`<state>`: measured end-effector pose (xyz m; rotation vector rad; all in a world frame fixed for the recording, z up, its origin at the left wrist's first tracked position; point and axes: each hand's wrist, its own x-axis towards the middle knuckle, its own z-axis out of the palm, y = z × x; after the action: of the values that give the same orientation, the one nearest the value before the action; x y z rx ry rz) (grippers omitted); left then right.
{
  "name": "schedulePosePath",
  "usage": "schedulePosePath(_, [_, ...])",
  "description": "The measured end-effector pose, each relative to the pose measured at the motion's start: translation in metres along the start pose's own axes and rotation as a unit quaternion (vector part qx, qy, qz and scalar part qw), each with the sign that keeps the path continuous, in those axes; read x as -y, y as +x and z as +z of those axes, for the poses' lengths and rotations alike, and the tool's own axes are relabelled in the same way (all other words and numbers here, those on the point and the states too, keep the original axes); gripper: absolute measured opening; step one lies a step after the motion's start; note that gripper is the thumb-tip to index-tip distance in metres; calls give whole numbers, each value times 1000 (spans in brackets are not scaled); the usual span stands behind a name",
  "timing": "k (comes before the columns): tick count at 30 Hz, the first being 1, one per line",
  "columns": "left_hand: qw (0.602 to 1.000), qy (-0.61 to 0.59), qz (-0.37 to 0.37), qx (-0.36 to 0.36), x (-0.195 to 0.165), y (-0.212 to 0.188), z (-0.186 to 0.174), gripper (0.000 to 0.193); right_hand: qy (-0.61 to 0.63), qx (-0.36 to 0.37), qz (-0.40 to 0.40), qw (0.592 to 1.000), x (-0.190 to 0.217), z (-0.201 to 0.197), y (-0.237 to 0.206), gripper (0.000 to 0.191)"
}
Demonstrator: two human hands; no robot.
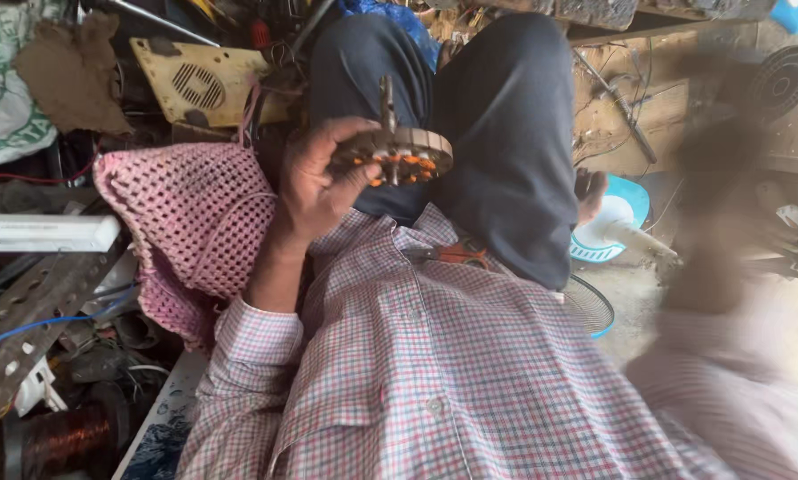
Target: The person reclines in a chair with a small motor armature on their lap. They cut and trim material with scissors, insert small insulating pieces into the armature's commutator slots by hand, and periodically wipe the part and their hands with a white cloth.
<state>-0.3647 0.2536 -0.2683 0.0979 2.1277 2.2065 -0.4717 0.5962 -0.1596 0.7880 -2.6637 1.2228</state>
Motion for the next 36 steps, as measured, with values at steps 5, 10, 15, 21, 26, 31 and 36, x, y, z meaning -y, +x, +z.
schedulePosePath(5, [993, -115, -21, -25, 11, -22, -11, 36, 279, 152, 108, 942, 11, 151, -47, 63])
schedulePosePath(10, [983, -175, -35, -40, 23, -46, -20, 37, 380, 169, 230, 880, 41, 186, -37, 38])
schedulePosePath(15, [998, 30, 56, -6, 26, -48, -30, 30, 396, 185, 133, 889, 34, 182, -42, 43])
schedulePosePath(21, [997, -1, 71, -32, 25, -45, -15, 22, 316, 200, 53, 926, 22, 183, -37, 32])
schedulePosePath(26, [982, 103, 117, -104, 22, -48, 0, 20, 285, 171, 10, 943, 35, 189, -30, 25])
schedulePosePath(31, [992, 13, 45, -120, 27, -51, 2, 15, 247, 129, 23, 960, 36, 200, -33, 28])
schedulePosePath(36, [987, -127, 17, -96, 38, -50, -11, 21, 293, 143, 23, 945, 39, 193, -35, 51])
